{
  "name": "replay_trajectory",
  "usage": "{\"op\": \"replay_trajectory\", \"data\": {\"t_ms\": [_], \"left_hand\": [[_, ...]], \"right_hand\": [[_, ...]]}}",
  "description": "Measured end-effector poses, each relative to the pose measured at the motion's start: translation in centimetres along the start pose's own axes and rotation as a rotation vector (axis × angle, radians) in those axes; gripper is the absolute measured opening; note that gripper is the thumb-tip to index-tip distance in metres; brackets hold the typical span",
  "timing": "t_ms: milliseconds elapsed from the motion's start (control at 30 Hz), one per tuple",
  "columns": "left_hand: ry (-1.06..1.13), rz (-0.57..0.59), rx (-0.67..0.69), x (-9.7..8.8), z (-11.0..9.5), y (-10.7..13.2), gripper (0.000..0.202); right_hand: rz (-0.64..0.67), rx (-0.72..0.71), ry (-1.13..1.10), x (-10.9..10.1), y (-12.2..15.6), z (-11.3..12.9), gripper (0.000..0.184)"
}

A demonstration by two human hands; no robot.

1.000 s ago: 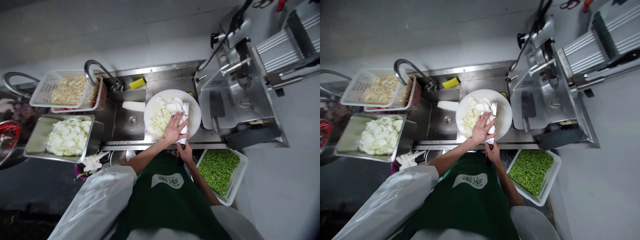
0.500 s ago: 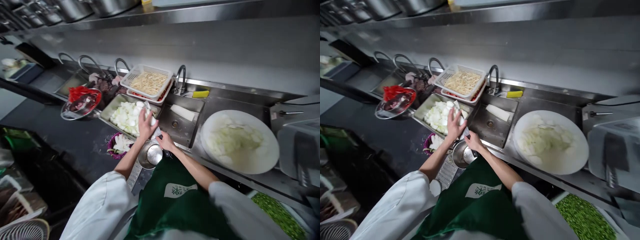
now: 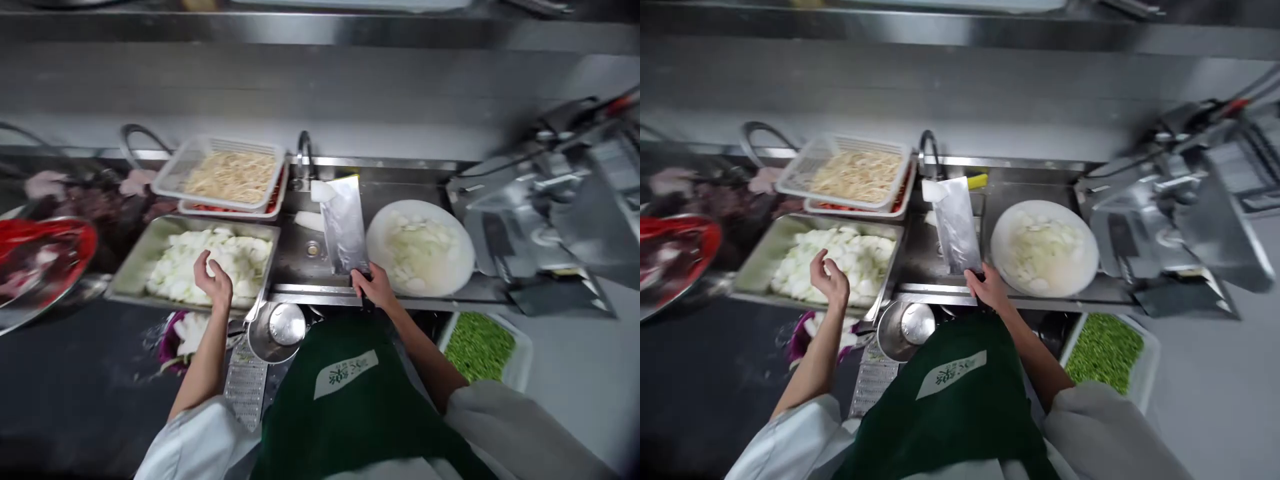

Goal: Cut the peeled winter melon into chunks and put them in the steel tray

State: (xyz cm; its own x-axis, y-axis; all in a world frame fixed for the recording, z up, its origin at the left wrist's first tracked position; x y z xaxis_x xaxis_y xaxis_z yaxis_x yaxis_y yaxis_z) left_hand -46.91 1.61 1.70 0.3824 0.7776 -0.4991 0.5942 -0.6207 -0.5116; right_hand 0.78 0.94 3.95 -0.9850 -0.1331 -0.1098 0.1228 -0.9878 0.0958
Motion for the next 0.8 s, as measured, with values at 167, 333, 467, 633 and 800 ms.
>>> {"op": "replay_trajectory", "data": {"t_ms": [167, 333, 467, 633, 800], "left_hand": [[0.215, 0.132, 0.106, 10.5, -12.1, 3.2, 0.041], [0.349, 0.43, 0.265, 21.5, -24.2, 9.3, 0.044], [0.318, 0.864, 0.51, 29.5, -30.6, 20.3, 0.059], [0.184, 1.154, 0.788, 32.6, -33.2, 34.7, 0.106], [0.113, 0.947, 0.749, 32.4, -34.9, 38.6, 0.095]], "right_hand": [[-0.383, 0.138, -0.125, -13.6, 5.6, -2.9, 0.051], [-0.602, 0.281, -0.256, -21.7, 14.0, -10.3, 0.057], [-0.73, 0.391, -0.242, -24.8, 20.2, -17.2, 0.062], [-0.786, 0.448, -0.219, -25.2, 21.9, -22.4, 0.061], [-0.789, 0.52, -0.26, -23.2, 18.6, -23.6, 0.056]]}}
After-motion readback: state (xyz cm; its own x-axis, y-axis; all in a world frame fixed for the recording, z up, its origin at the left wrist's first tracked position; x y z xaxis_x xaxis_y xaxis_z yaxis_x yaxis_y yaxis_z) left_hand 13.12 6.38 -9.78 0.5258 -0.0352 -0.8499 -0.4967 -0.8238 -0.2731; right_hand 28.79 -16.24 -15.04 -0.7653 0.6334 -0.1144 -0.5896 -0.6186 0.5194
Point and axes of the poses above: each hand's wrist, its own y-axis away from the middle knuckle, its own x-axis out of the palm, z = x × y, the point moved 9 cm from there along -y, towards the middle knuckle, and after that the axes turned 4 degrees about -y, right-handed, at the moved point
